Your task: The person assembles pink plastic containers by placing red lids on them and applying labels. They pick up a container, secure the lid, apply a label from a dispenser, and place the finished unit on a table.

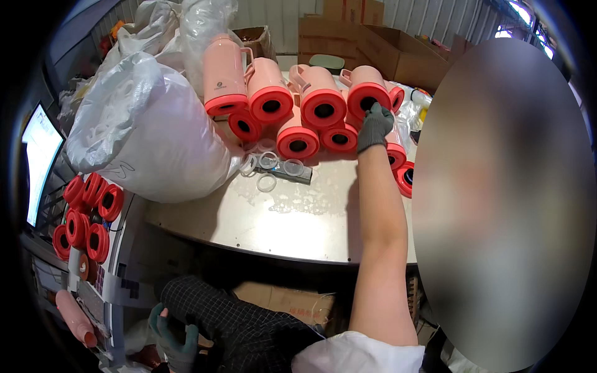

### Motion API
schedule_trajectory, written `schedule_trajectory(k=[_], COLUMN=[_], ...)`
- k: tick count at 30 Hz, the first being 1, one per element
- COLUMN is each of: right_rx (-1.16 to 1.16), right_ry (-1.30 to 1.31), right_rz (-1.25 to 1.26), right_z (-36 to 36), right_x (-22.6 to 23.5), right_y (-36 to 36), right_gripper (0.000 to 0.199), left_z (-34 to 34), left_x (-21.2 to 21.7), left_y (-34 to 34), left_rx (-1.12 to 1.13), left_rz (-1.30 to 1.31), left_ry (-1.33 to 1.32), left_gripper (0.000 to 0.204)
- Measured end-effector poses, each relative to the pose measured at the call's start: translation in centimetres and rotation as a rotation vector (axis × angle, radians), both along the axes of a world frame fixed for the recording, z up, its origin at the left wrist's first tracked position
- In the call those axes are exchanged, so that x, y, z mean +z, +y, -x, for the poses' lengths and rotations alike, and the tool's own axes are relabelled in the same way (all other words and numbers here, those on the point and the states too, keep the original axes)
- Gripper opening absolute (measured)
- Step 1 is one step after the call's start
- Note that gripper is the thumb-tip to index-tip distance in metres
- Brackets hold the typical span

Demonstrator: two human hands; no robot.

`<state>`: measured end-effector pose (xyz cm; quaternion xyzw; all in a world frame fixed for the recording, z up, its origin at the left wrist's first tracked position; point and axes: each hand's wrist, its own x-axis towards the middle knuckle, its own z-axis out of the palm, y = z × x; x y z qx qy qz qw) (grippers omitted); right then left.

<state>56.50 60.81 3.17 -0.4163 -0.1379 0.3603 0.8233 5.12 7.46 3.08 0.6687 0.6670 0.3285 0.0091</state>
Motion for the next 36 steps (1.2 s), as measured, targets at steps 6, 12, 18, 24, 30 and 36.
schedule_trajectory(k=[6,12,18,24,30,36], right_rx=[-0.595,-0.371,0.183,0.1,0.625,1.015], right_ry=[-1.333,-1.934,-2.013,-1.971,-1.704,-1.617], right_rz=[0.51,0.748,0.407,-0.373,-0.547,-0.668], right_z=[-9.1,-17.5,5.8,22.3,34.9,42.1], right_x=[-15.6,-21.4,-11.3,-8.1,-9.2,-9.5], right_y=[-9.8,-20.4,-28.6,-31.6,-35.8,-39.5], right_gripper=[0.042,0.032,0.052,0.055,0.063,0.058], left_z=[3.1,3.6,1.5,8.1,16.6,23.5], left_x=[-4.2,-1.6,-6.8,-9.6,-32.7,-39.1], left_y=[-7.3,-4.1,-9.7,-22.9,-48.1,-53.5], left_rx=[0.275,0.194,0.386,1.177,2.527,2.484], left_rz=[0.175,0.125,0.073,-0.347,-0.512,-0.437], left_ry=[-0.025,0.08,0.018,0.01,-0.662,-1.271], left_gripper=[0.073,0.069,0.061,0.061,0.103,0.08])
